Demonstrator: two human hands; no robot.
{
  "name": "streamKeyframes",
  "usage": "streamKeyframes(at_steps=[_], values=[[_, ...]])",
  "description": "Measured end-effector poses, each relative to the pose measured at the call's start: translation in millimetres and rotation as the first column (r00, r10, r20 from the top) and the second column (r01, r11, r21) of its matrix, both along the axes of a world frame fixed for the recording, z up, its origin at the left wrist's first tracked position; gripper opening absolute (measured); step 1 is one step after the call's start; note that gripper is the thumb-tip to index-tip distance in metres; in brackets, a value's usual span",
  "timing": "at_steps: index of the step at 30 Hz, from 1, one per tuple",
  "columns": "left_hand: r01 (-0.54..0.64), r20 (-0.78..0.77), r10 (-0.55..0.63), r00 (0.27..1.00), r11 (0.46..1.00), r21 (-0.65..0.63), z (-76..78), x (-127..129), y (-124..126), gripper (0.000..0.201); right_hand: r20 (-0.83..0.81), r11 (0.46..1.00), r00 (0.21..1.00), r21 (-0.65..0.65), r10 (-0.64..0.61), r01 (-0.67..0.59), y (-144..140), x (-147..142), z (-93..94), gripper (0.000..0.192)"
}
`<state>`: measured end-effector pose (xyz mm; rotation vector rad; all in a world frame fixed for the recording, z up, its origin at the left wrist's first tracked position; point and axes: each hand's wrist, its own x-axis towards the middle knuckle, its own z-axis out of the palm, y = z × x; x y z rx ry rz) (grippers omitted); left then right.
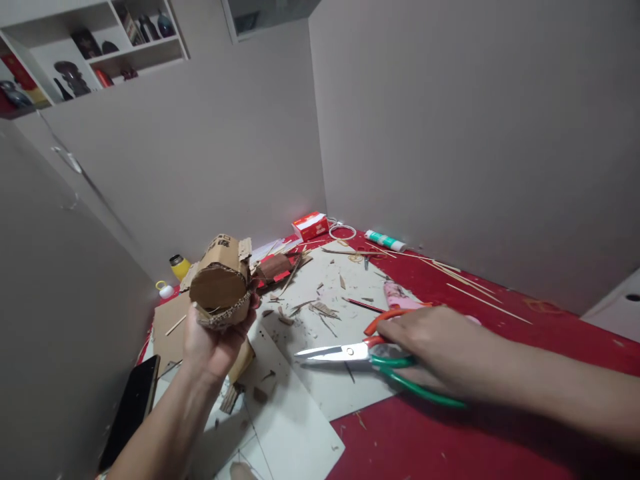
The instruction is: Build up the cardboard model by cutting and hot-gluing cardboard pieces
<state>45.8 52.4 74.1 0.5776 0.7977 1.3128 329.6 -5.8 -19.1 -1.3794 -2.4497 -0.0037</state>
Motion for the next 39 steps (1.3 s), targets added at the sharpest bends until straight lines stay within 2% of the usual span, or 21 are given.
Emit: streamKeyframes(at_steps=[3,5,7,9,11,13,16,19,23,25,27,30,32,34,36,38,39], values=[[-0.002,-0.051,-0.001,0.999,0.999,-0.055,-0.6,1,-3,0.048,0.063,0.984,0.996,-0.167,0.07,-0.058,1,-10,0.1,0.008],[0.006,-0.072,-0.011,0.997,0.998,-0.068,-4.4,3,-8,0.047,0.054,0.973,0.994,-0.216,0.1,-0.086,2,-13,5.1,0.009],[0.017,-0.066,-0.021,0.998,0.998,-0.068,-10.1,5,-15,0.044,0.037,0.978,0.994,-0.186,0.105,-0.096,4,-13,13.4,0.014],[0.038,-0.063,-0.044,0.997,0.995,-0.093,-16.8,10,-24,0.043,-0.055,0.991,0.993,-0.079,0.107,-0.111,8,-12,25.5,0.024],[0.061,-0.066,-0.07,0.995,0.989,-0.132,-24.0,18,-35,0.043,-0.258,0.991,0.957,0.039,0.133,-0.127,13,-13,40.7,0.045],[0.059,-0.068,-0.071,0.995,0.985,-0.164,-30.6,28,-46,0.042,-0.443,0.985,0.881,0.111,0.167,-0.131,19,-17,55.8,0.059],[0.023,-0.066,-0.037,0.997,0.978,-0.209,-37.8,43,-60,0.039,-0.493,0.972,0.841,0.039,0.222,-0.233,28,-25,70.6,0.099],[-0.003,-0.078,-0.015,0.997,0.974,-0.228,-41.3,54,-70,0.039,-0.438,0.934,0.85,-0.063,0.291,-0.352,35,-30,71.9,0.114],[-0.012,-0.064,-0.003,0.998,0.971,-0.24,-46.8,63,-72,0.039,-0.412,0.885,0.829,-0.101,0.379,-0.455,38,-31,61.3,0.107],[0.006,-0.041,-0.016,0.999,0.972,-0.235,-52.5,65,-68,0.038,-0.432,0.879,0.814,-0.088,0.39,-0.468,39,-30,54.3,0.103],[0.041,-0.086,-0.06,0.994,0.977,-0.21,-60.0,61,-64,0.037,-0.448,0.892,0.814,-0.072,0.371,-0.446,41,-30,46.8,0.1],[0.07,-0.236,-0.108,0.966,0.984,-0.166,-71.2,46,-60,0.033,-0.435,0.933,0.857,-0.092,0.276,-0.348,43,-29,34.5,0.099],[0.011,-0.293,-0.043,0.955,0.994,-0.112,-76.5,32,-61,0.026,-0.41,0.961,0.895,-0.121,0.178,-0.247,43,-30,25.7,0.101],[-0.099,-0.35,0.097,0.932,0.995,0.013,-79.5,20,-66,0.02,-0.375,0.981,0.924,-0.137,0.074,-0.134,41,-32,17.2,0.102],[-0.158,-0.486,0.247,0.839,0.963,0.216,-81.4,14,-72,0.021,-0.317,0.989,0.948,-0.141,-0.011,-0.036,38,-36,10.6,0.104],[-0.114,-0.628,0.334,0.703,0.925,0.364,-83.7,14,-78,0.028,-0.243,0.99,0.968,-0.139,-0.054,0.02,35,-39,7.4,0.101],[-0.08,-0.678,0.344,0.65,0.918,0.389,-85.3,16,-80,0.033,-0.209,0.99,0.976,-0.142,-0.052,0.023,34,-40,7.5,0.099]])
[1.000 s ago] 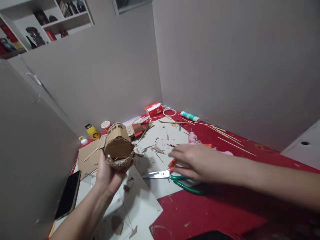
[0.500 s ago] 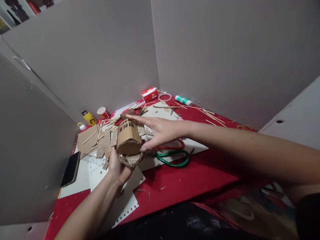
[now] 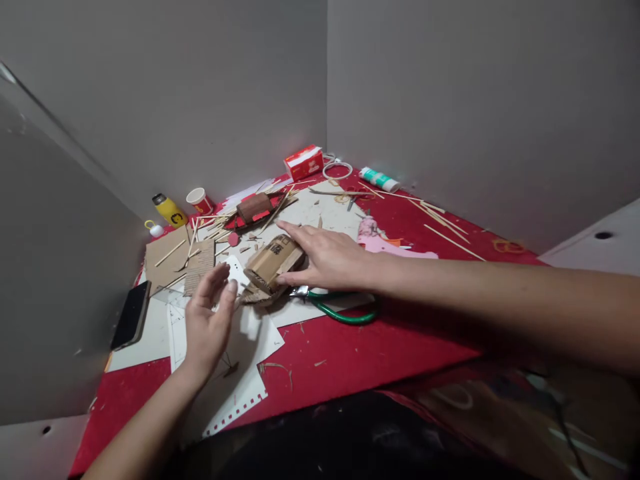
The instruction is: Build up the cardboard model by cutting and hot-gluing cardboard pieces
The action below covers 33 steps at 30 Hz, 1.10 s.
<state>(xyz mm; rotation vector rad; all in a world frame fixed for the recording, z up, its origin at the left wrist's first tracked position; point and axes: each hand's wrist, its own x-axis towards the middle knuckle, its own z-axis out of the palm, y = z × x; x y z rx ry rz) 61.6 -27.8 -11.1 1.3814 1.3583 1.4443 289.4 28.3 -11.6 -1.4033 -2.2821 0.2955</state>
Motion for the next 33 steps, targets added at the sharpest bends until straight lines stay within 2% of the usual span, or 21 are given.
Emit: streamKeyframes(at_steps=[3,5,8,11,13,15,18,21,23,28,33], values=[[0.01,-0.043,-0.011,0.999,1.0,-0.024,-6.4,5,-3,0.049,0.102,0.998,0.993,-0.027,0.054,-0.052,-1,3,7.4,0.09],[-0.009,-0.038,0.008,0.999,1.0,-0.024,-10.9,6,-2,0.052,0.177,0.997,0.981,-0.021,0.076,-0.074,2,9,16.0,0.083],[-0.036,-0.073,0.034,0.997,0.999,-0.027,-15.9,2,4,0.056,0.189,0.979,0.973,0.129,0.131,-0.157,16,18,26.8,0.062],[-0.036,-0.099,0.035,0.994,0.999,-0.013,-19.3,-2,13,0.065,0.095,0.883,0.93,0.292,0.356,-0.368,37,15,28.5,0.038],[-0.022,-0.106,0.023,0.994,1.0,0.015,-22.0,-4,20,0.068,0.068,0.821,0.868,0.295,0.493,-0.489,48,6,24.9,0.033],[0.011,-0.161,-0.004,0.987,0.999,0.045,-25.8,-7,26,0.069,0.084,0.798,0.83,0.237,0.552,-0.554,54,-5,19.9,0.038],[0.103,-0.357,-0.066,0.932,0.991,0.086,-32.2,-12,31,0.071,0.16,0.801,0.813,0.147,0.559,-0.58,56,-18,13.5,0.05],[0.219,-0.503,-0.139,0.853,0.97,0.103,-35.6,-15,34,0.072,0.212,0.807,0.81,0.125,0.546,-0.577,55,-22,9.3,0.05],[0.268,-0.516,-0.18,0.838,0.958,0.1,-35.9,-17,35,0.07,0.216,0.805,0.809,0.13,0.547,-0.579,55,-23,6.9,0.049],[0.264,-0.378,-0.214,0.901,0.961,0.086,-38.2,-16,40,0.059,0.153,0.818,0.826,0.129,0.542,-0.561,53,-24,1.6,0.047],[0.255,-0.461,-0.172,0.87,0.959,0.122,-46.4,-16,43,0.059,0.1,0.833,0.836,0.076,0.54,-0.547,51,-26,-0.7,0.048]])
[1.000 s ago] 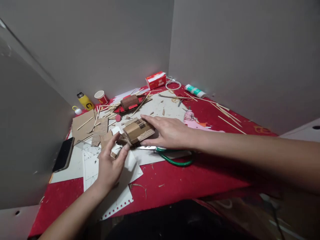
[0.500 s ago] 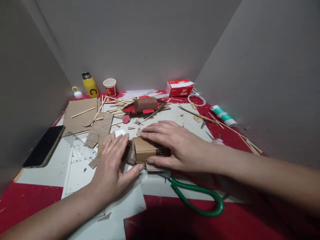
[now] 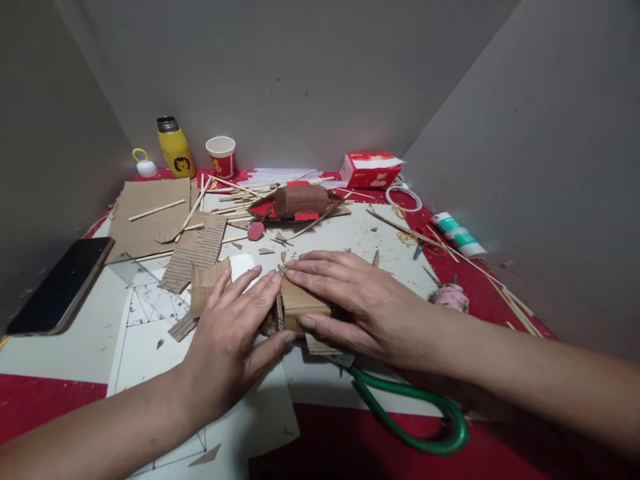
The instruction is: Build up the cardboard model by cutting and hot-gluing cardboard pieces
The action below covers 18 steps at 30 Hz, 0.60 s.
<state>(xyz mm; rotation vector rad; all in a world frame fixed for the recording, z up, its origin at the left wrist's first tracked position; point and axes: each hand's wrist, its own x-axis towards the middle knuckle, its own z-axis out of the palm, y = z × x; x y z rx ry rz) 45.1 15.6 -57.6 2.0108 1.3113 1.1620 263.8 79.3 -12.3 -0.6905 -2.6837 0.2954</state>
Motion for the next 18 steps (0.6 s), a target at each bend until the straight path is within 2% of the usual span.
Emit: streamKeyframes(at_steps=[10,18], values=[[0.018,-0.256,-0.012,0.967,1.0,0.019,-6.5,4.4,-4.5,0.067,-0.002,1.0,1.0,0.016,-0.022,0.022,-2.4,-2.5,-6.3,0.049],[0.025,-0.361,-0.002,0.932,0.998,0.06,-8.2,7.1,-9.4,0.076,0.023,0.999,0.999,0.016,-0.039,0.039,-2.4,-3.3,-5.7,0.05]])
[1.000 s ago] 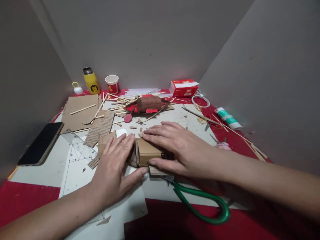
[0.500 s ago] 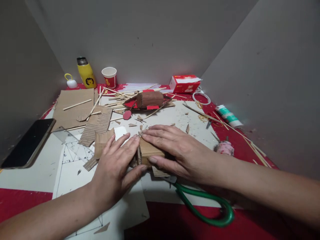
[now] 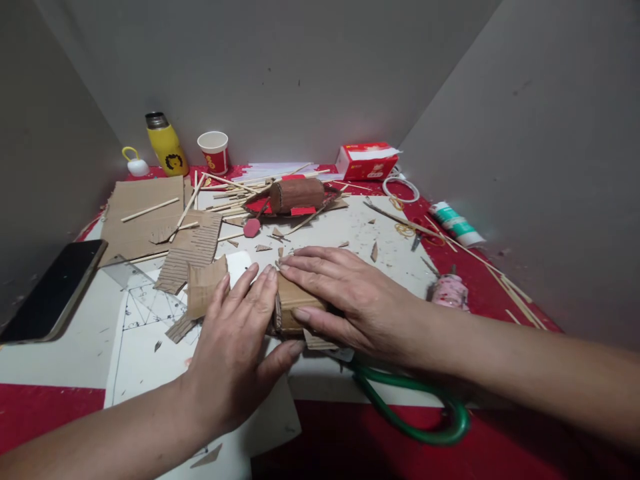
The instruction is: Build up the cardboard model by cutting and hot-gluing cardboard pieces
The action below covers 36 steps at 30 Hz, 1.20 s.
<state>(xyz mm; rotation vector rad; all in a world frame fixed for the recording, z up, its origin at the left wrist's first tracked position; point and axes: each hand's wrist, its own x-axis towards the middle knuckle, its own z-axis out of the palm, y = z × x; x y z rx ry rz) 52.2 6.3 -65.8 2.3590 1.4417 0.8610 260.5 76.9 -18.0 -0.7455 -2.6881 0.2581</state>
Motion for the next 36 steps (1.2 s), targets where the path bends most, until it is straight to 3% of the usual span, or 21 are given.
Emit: streamKeyframes(at_steps=[6,11,19,26,36], values=[[-0.019,-0.257,0.044,0.966,0.995,0.098,3.2,3,-3,0.076,-0.003,1.0,1.0,0.0,0.011,-0.011,1,-1,0.7,0.051],[-0.01,-0.336,0.05,0.941,0.993,0.12,1.0,5,-7,0.078,-0.003,1.0,1.0,0.004,0.018,-0.018,2,-2,-0.3,0.051],[0.007,-0.379,0.047,0.924,0.99,0.138,6.2,6,-14,0.093,-0.012,1.0,1.0,0.019,0.023,-0.023,3,-2,-1.7,0.051],[-0.047,-0.387,0.109,0.916,0.985,0.167,13.5,-7,-19,0.09,-0.011,0.998,0.999,0.047,0.038,-0.038,3,-2,-1.6,0.049],[0.039,-0.383,-0.01,0.924,0.997,0.067,4.4,1,-13,0.09,-0.005,0.999,0.999,0.025,0.044,-0.044,4,-2,-1.2,0.05]])
